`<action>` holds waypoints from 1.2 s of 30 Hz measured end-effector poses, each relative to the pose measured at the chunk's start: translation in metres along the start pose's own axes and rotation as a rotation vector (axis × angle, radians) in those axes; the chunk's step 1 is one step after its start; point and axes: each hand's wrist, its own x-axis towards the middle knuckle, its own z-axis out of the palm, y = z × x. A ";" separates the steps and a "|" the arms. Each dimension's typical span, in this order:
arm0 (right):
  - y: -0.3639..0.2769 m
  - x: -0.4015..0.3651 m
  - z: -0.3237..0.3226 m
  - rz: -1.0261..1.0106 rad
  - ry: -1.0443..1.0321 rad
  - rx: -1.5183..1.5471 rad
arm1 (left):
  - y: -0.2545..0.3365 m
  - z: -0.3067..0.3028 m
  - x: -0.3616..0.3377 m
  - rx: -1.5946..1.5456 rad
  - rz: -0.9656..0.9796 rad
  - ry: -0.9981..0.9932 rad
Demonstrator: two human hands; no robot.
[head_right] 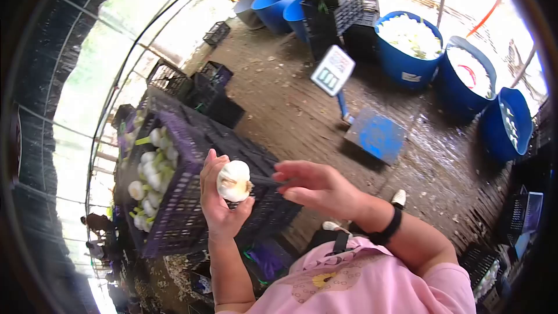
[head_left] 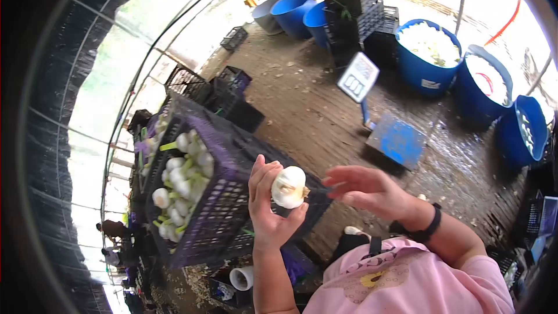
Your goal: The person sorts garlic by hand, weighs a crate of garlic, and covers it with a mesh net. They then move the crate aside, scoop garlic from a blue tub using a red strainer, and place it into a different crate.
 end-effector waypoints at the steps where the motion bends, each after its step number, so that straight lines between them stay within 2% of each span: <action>1: -0.007 -0.003 -0.009 -0.009 -0.016 0.046 | 0.013 0.024 0.000 0.044 0.005 -0.002; 3: -0.019 -0.019 -0.032 -0.034 -0.029 0.156 | 0.039 0.075 0.010 0.222 0.082 -0.071; 5: -0.030 -0.044 -0.063 -0.063 0.023 0.160 | 0.065 0.126 0.021 0.271 0.121 -0.080; 11: -0.076 -0.117 -0.150 -0.102 0.283 0.138 | 0.127 0.248 0.052 0.373 0.249 -0.117; 13: -0.081 -0.128 -0.174 -0.066 0.357 0.175 | 0.142 0.272 0.063 0.347 0.250 -0.137; 15: -0.095 -0.137 -0.192 -0.066 0.333 0.259 | 0.150 0.290 0.070 0.324 0.229 -0.136; 19: -0.102 -0.143 -0.224 0.004 0.384 0.364 | 0.152 0.316 0.086 0.164 0.084 -0.229; 23: -0.092 -0.142 -0.259 -0.014 0.406 0.442 | 0.148 0.348 0.101 -0.008 -0.072 -0.299; 25: -0.098 -0.145 -0.272 0.057 0.449 0.420 | 0.145 0.368 0.102 -0.011 0.021 -0.353; 27: -0.078 -0.137 -0.292 -0.025 0.573 0.251 | 0.143 0.390 0.105 -0.025 0.138 -0.412; 29: -0.094 -0.145 -0.312 0.046 0.601 0.259 | 0.139 0.409 0.118 -0.064 0.189 -0.432; 30: -0.104 -0.149 -0.319 -0.003 0.664 0.224 | 0.136 0.418 0.126 -0.078 0.213 -0.445; 33: -0.129 -0.176 -0.359 -0.089 0.863 0.149 | 0.113 0.432 0.142 -0.170 0.060 -0.504; 35: -0.136 -0.202 -0.392 -0.162 1.006 0.375 | 0.072 0.444 0.131 -0.333 -0.324 -0.618; 36: -0.140 -0.219 -0.408 -0.135 1.051 0.399 | 0.044 0.450 0.117 -0.381 -0.507 -0.695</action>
